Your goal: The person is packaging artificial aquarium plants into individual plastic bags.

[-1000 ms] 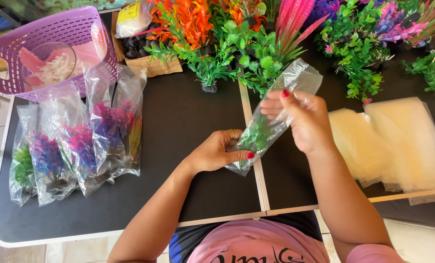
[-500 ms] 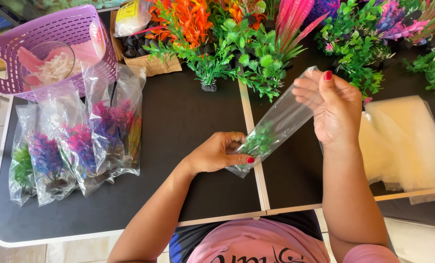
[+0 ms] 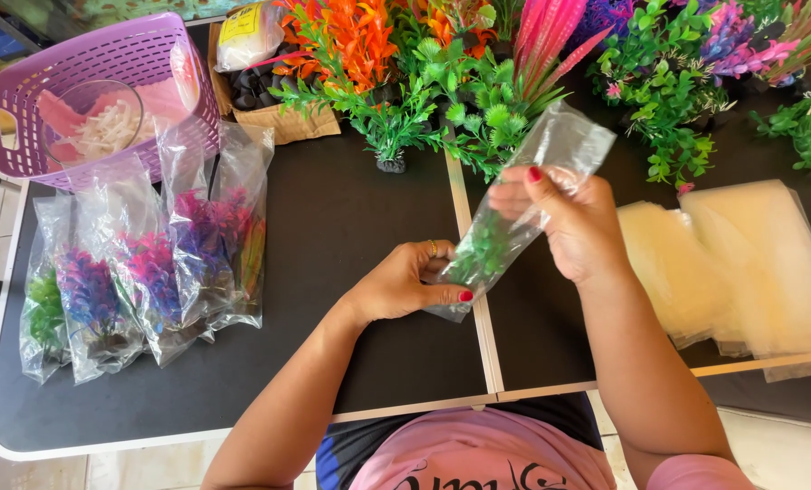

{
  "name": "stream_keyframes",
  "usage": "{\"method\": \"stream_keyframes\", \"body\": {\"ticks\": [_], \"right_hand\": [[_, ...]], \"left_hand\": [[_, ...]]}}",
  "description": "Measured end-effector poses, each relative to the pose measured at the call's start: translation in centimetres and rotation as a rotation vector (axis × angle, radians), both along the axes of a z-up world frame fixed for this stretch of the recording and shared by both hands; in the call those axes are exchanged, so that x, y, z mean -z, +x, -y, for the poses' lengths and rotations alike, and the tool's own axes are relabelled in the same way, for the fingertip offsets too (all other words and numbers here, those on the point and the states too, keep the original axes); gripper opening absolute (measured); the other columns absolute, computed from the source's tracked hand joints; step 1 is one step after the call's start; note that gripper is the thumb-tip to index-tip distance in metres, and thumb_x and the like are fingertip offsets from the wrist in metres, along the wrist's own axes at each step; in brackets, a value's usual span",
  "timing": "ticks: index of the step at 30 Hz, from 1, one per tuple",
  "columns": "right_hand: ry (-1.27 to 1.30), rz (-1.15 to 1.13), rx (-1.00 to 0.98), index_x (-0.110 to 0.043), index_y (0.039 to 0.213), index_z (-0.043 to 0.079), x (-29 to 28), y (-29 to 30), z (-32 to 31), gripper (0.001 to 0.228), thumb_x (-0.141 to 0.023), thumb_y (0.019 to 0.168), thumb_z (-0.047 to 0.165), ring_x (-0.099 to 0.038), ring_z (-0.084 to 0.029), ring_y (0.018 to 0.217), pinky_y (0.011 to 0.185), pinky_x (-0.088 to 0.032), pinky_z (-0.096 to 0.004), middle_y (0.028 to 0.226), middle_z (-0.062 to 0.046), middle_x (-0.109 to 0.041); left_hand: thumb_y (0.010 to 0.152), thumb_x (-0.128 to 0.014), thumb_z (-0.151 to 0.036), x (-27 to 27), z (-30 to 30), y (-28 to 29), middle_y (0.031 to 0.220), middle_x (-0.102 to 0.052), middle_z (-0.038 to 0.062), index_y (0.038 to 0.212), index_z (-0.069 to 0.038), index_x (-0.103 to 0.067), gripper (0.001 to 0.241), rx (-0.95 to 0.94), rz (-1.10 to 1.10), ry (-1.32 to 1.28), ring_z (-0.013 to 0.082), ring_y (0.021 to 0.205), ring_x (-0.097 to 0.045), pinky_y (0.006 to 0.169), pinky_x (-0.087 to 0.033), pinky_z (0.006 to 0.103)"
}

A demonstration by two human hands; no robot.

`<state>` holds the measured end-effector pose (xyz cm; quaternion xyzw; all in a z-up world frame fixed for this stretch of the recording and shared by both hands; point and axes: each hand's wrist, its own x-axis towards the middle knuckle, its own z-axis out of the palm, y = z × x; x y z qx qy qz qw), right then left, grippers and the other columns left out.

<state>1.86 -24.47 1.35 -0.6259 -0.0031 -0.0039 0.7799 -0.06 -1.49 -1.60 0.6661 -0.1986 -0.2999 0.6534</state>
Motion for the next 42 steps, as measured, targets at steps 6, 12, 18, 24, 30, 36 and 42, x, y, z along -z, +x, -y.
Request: {"method": "stream_keyframes", "body": {"ticks": [6,12,18,24,30,36,42], "right_hand": [[0.044,0.058,0.115,-0.066,0.12,-0.003,0.8,0.7,2.0,0.041,-0.057,0.106,0.035,-0.076,-0.032,0.102,0.092,-0.064,-0.048,0.109,-0.024,-0.074],[0.067,0.045,0.198,-0.067,0.123,0.002,0.4,1.1,3.2,0.045,-0.056,0.105,0.042,-0.077,-0.027,0.102,0.093,-0.066,-0.043,0.11,-0.021,-0.074],[0.116,0.002,0.289,-0.07,0.118,0.001,-0.5,1.2,3.9,0.039,-0.065,0.1,0.036,-0.08,-0.023,0.087,0.079,-0.069,-0.029,0.101,-0.015,-0.077],[0.053,0.051,0.369,-0.072,0.116,0.007,-0.9,1.1,3.8,0.034,-0.065,0.102,0.038,-0.08,-0.016,0.085,0.077,-0.069,-0.023,0.101,-0.01,-0.079],[-0.01,0.258,0.728,-0.07,0.117,0.014,-0.6,1.9,5.4,0.025,-0.053,0.105,0.028,-0.082,-0.016,0.08,0.071,-0.065,-0.022,0.095,-0.01,-0.082],[-0.1,0.468,0.72,-0.06,0.119,0.006,1.0,2.5,5.1,0.026,-0.047,0.098,-0.002,-0.075,-0.025,0.071,0.062,-0.055,-0.028,0.089,-0.02,-0.073],[-0.2,0.469,0.624,-0.058,0.123,0.004,1.3,2.0,4.1,0.025,-0.046,0.103,-0.006,-0.068,-0.025,0.064,0.059,-0.054,-0.028,0.088,-0.018,-0.07]], "left_hand": [[0.082,-0.087,-0.021,0.5,-0.2,0.0,0.085,-0.076,0.009,0.101,-0.001,-0.071,0.032,0.055,-0.039,0.062,0.0138,0.081,-0.071,0.072,-0.063,0.0299],[0.082,-0.087,-0.021,-0.3,-0.6,-0.2,0.092,-0.077,0.013,0.107,0.0,-0.072,0.036,0.085,-0.015,0.089,0.0176,0.085,-0.071,0.081,-0.062,0.0341],[0.085,-0.078,-0.019,-0.4,-0.8,-0.1,0.105,-0.073,0.001,0.114,-0.006,-0.07,0.033,0.135,-0.017,0.104,0.0103,0.094,-0.071,0.088,-0.056,0.0238],[0.085,-0.079,-0.022,0.2,-0.9,0.2,0.097,-0.073,-0.002,0.11,-0.009,-0.071,0.029,0.102,0.015,0.11,0.0072,0.087,-0.068,0.082,-0.052,0.0217],[0.084,-0.074,-0.03,0.2,-1.2,0.5,0.094,-0.071,-0.002,0.113,-0.013,-0.07,0.034,0.006,0.123,0.271,0.0109,0.083,-0.064,0.078,-0.048,0.0251],[0.09,-0.072,-0.025,-0.9,-2.6,0.8,0.08,-0.056,-0.004,0.093,-0.013,-0.061,0.016,-0.197,0.285,0.197,0.0094,0.072,-0.051,0.068,-0.041,0.0262],[0.087,-0.074,-0.017,-2.9,-8.5,-1.2,0.109,-0.066,0.003,0.133,-0.007,-0.053,0.051,-0.526,0.379,0.107,0.0106,0.093,-0.067,0.084,-0.057,0.0262]]}}
